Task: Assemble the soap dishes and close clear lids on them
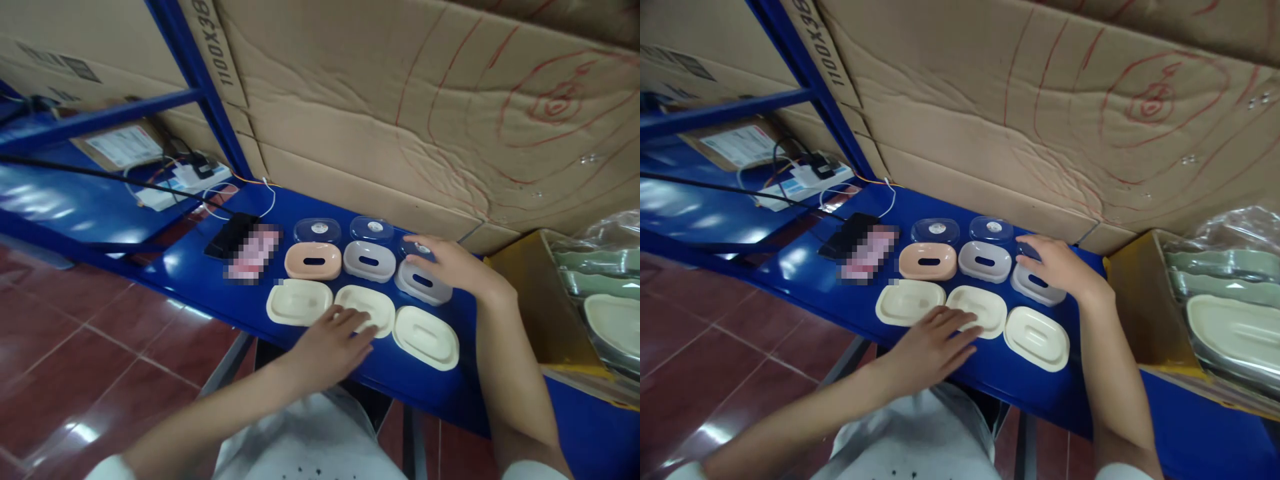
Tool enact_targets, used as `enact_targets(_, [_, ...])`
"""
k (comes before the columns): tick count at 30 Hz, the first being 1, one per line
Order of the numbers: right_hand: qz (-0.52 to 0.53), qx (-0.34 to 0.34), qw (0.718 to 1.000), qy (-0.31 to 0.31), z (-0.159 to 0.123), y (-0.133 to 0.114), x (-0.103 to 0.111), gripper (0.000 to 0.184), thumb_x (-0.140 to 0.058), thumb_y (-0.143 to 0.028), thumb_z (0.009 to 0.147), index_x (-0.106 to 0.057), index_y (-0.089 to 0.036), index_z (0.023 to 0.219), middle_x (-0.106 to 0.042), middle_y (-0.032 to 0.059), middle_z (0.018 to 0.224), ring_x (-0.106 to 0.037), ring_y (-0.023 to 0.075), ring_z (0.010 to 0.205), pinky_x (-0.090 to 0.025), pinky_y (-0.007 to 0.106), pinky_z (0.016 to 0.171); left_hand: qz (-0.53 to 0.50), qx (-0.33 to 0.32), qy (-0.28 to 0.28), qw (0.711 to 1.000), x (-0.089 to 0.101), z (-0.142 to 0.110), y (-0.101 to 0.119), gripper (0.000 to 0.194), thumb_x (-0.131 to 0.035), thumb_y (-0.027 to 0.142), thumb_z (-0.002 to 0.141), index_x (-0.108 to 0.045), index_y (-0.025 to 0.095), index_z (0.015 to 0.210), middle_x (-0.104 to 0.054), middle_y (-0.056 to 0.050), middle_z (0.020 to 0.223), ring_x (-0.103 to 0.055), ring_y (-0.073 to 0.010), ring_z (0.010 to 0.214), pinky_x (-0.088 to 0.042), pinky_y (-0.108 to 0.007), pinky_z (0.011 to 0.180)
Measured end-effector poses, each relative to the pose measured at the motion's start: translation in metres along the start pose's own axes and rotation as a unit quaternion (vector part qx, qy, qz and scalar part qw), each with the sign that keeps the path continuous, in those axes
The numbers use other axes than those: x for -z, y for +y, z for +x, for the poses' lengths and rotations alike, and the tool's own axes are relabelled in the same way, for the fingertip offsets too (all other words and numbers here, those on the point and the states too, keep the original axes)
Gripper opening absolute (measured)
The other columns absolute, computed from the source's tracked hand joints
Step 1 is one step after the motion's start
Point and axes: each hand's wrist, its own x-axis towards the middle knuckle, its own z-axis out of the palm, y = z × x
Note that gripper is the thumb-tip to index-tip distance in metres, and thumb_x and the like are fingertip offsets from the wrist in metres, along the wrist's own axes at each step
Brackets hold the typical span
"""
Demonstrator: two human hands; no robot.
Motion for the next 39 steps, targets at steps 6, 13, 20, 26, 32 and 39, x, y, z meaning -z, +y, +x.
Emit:
enact_targets(6, [-0.046, 0.123, 0.99, 0.042, 0.016, -0.084, -0.042, 0.03, -0.057, -0.033, 0.109, -0.072, -0.024, 0.134, -0.076, 0.0098, 0.14, -0.07, 0.0304, 0.132, -0.055, 0.05, 0.11, 0.079, 0.103, 0.026, 0.991, 0.023, -0.071, -0.057, 0.032, -0.061, 0.027, 0.107, -0.061, 0.02, 0.139, -0.069, -0.016, 0.141, -0.07, -0.0355, 0.118, -0.057, -0.05, 0.093])
enact_targets(13, [-0.093, 0.154, 0.982, -0.056, 0.075, -0.126, -0.083, 0.052, -0.067, -0.029, 0.104, -0.056, -0.023, 0.154, -0.051, 0.0193, 0.167, -0.05, 0.0362, 0.154, -0.038, 0.062, 0.125, 0.086, 0.203, 0.043, 0.974, 0.021, -0.106, -0.074, 0.051, -0.064, 0.042, 0.107, -0.052, 0.022, 0.152, -0.06, -0.019, 0.152, -0.065, -0.039, 0.129, -0.057, -0.054, 0.101])
enact_targets(20, [-0.061, 0.124, 0.979, -0.152, 0.116, -0.131, -0.087, 0.076, -0.081, -0.039, 0.094, -0.048, -0.029, 0.162, -0.052, 0.0176, 0.165, -0.053, 0.0416, 0.149, -0.047, 0.063, 0.113, 0.034, 0.253, 0.061, 0.965, 0.013, -0.116, -0.083, 0.057, -0.068, 0.045, 0.104, -0.048, 0.025, 0.153, -0.065, -0.016, 0.144, -0.068, -0.0372, 0.121, -0.059, -0.056, 0.099])
enact_targets(26, [0.031, 0.124, 0.989, -0.077, 0.084, -0.132, -0.081, 0.081, -0.076, -0.056, 0.095, -0.044, -0.027, 0.163, -0.055, 0.0163, 0.161, -0.054, 0.0394, 0.147, -0.045, 0.061, 0.119, -0.037, 0.279, 0.13, 0.951, 0.006, -0.113, -0.091, 0.074, -0.071, 0.042, 0.102, -0.034, 0.026, 0.164, -0.06, -0.018, 0.149, -0.064, -0.0381, 0.132, -0.059, -0.057, 0.105])
enact_targets(32, [0.069, 0.124, 0.987, -0.073, 0.051, -0.134, -0.103, 0.086, -0.079, -0.05, 0.094, -0.038, -0.028, 0.165, -0.052, 0.0176, 0.164, -0.052, 0.0392, 0.15, -0.044, 0.062, 0.122, -0.111, 0.28, 0.207, 0.931, -0.008, -0.101, -0.097, 0.079, -0.072, 0.032, 0.102, -0.028, 0.029, 0.166, -0.051, -0.017, 0.157, -0.058, -0.0332, 0.144, -0.059, -0.051, 0.111])
enact_targets(39, [0.074, 0.144, 0.982, -0.093, 0.055, -0.144, -0.103, 0.081, -0.08, -0.041, 0.096, -0.039, -0.029, 0.165, -0.049, 0.0168, 0.166, -0.049, 0.0356, 0.153, -0.045, 0.058, 0.123, -0.103, 0.294, 0.178, 0.933, -0.005, -0.099, -0.098, 0.082, -0.071, 0.029, 0.102, -0.025, 0.031, 0.169, -0.045, -0.018, 0.167, -0.049, -0.0355, 0.154, -0.052, -0.056, 0.119])
